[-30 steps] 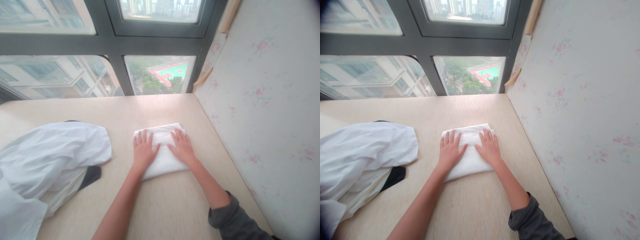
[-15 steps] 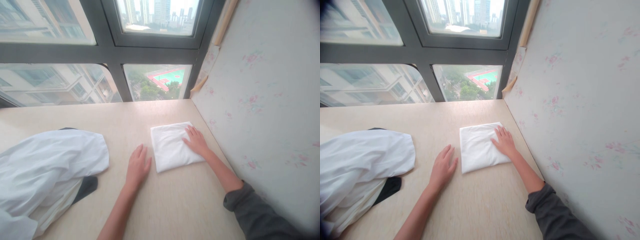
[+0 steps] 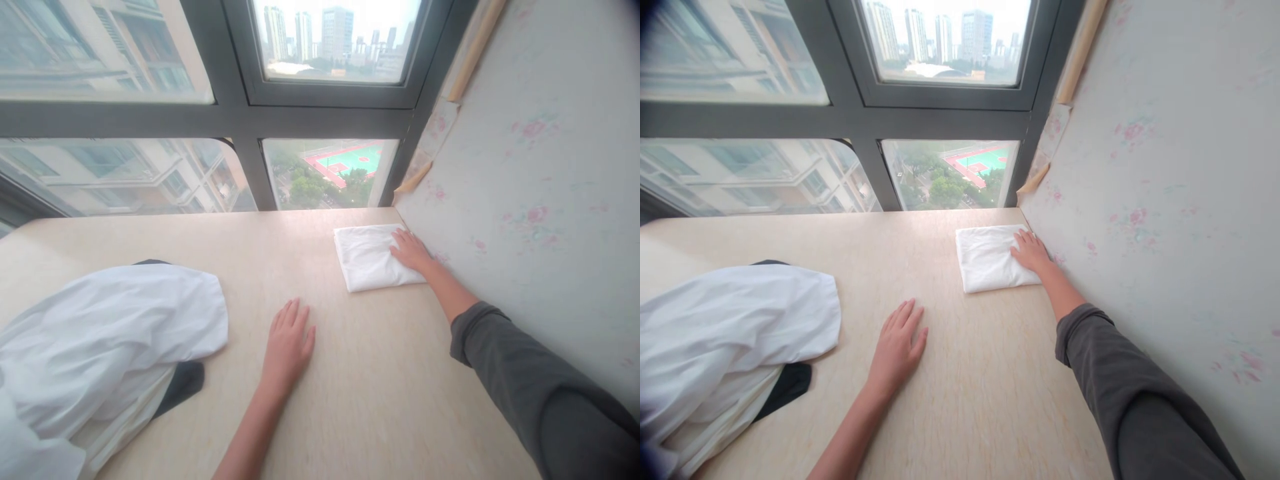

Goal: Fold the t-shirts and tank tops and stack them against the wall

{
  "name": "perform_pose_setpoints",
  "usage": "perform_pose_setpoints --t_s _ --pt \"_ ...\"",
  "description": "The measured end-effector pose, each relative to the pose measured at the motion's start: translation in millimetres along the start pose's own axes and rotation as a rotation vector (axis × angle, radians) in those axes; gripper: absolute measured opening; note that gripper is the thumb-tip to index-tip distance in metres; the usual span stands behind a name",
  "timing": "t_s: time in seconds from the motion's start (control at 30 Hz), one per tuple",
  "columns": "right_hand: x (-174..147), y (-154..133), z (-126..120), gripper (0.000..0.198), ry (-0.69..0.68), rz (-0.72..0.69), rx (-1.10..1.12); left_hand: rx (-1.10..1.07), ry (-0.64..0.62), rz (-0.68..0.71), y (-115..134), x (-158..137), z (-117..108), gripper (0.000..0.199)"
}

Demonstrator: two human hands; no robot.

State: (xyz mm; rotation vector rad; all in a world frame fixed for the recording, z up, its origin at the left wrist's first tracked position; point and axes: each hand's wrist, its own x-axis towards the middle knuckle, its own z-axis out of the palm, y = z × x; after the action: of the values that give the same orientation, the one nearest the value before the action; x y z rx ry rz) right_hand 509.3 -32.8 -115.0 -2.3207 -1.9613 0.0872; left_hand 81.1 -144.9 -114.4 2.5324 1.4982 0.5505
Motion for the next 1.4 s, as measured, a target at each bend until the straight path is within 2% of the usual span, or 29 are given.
perform_pose_setpoints --t_s 0.1,0.23,0.33,0.53,0.7,0.87,0.97,1.07,1.13,1.2,1.23,1.3,1.33,1.4 --pt "-4 -14 -3 0.054 0.036 0.034 -0.001 -0.019 0.009 -0.005 0 1 0 0.044" --pt "-28 -50 -2 0.047 0.095 0.025 0.017 -0.019 0.01 -0.002 1 1 0 0.043" --pt "-65 -85 5 0.044 0.126 -0.011 0.048 -0.033 0.011 -0.004 3 0 -1 0.042" --pt "-167 -139 29 0.045 0.312 -0.12 0.198 -0.056 0.028 -0.018 7 -1 -4 0.04" --pt "-231 -156 35 0.043 0.276 -0.201 0.267 -0.075 0.068 -0.022 9 -8 -6 0.039" --pt "-258 -160 35 0.044 0.269 -0.25 0.324 -0.08 0.17 -0.11 -2 -26 -14 0.037" --pt "-261 -159 33 0.043 0.273 -0.25 0.34 -0.04 0.243 -0.175 -22 -40 -45 0.038" --pt "-260 -158 31 0.043 0.265 -0.252 0.341 0.044 0.337 -0.246 -49 -57 -100 0.04" --pt "-260 -158 30 0.043 0.262 -0.254 0.341 0.216 0.438 -0.35 -67 -71 -140 0.041" --pt "-260 -158 30 0.042 0.266 -0.255 0.342 0.434 0.496 -0.512 -86 -87 -174 0.051" --pt "-260 -158 30 0.042 0.269 -0.254 0.344 0.522 0.484 -0.61 -95 -97 -187 0.059" --pt "-260 -158 31 0.041 0.27 -0.254 0.351 0.599 0.378 -0.832 -111 -116 -206 0.076" --pt "-260 -158 31 0.041 0.269 -0.255 0.355 0.595 0.289 -0.934 -117 -125 -214 0.078" --pt "-260 -157 31 0.041 0.267 -0.255 0.367 0.541 0.089 -1.073 -128 -140 -227 0.063"
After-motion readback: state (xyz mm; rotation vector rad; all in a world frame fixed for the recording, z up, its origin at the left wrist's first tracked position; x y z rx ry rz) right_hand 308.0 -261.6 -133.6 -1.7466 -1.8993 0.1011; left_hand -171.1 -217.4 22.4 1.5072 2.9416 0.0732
